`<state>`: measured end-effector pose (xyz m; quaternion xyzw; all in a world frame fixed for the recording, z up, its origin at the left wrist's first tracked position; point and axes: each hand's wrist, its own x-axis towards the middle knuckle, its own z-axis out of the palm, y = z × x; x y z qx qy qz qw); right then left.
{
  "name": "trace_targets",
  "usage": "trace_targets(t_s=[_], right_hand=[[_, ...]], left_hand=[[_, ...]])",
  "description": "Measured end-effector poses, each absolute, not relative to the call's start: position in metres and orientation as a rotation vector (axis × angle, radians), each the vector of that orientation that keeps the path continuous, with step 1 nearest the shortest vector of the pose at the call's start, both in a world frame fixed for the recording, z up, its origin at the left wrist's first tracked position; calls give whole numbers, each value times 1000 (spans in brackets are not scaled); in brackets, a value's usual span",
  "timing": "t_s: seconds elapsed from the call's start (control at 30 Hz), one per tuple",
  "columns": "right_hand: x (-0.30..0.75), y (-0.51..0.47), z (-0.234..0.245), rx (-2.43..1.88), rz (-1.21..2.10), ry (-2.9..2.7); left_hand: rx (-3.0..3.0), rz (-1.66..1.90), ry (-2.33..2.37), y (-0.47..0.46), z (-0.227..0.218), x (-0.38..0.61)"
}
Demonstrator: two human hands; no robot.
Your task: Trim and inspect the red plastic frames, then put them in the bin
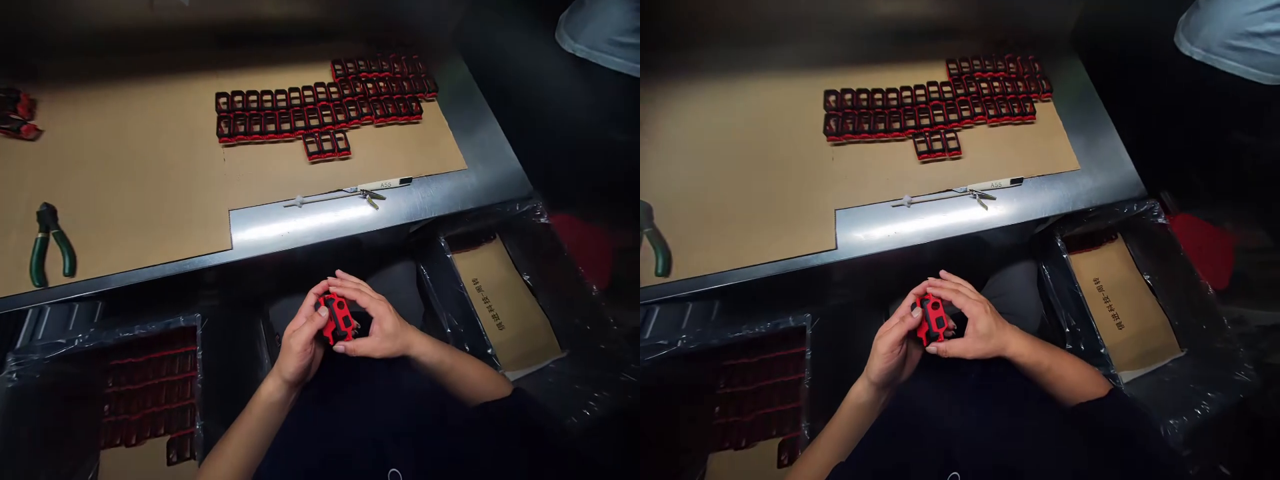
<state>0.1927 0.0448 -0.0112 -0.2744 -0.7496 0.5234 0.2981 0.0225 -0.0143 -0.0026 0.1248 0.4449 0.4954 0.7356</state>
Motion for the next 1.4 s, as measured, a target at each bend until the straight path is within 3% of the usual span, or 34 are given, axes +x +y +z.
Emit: trace_targets(t_s=[0.37, 0.67, 1.4], right_hand=[[193, 34, -6, -921, 1348, -1949], [190, 31, -13, -965, 1799, -1530], [188, 29, -21, -793, 1774, -1450]], left_hand=[[285, 1081, 1136, -11, -3, 18], [372, 1053, 1054, -18, -4, 17], [929, 985, 1305, -25, -4, 7]])
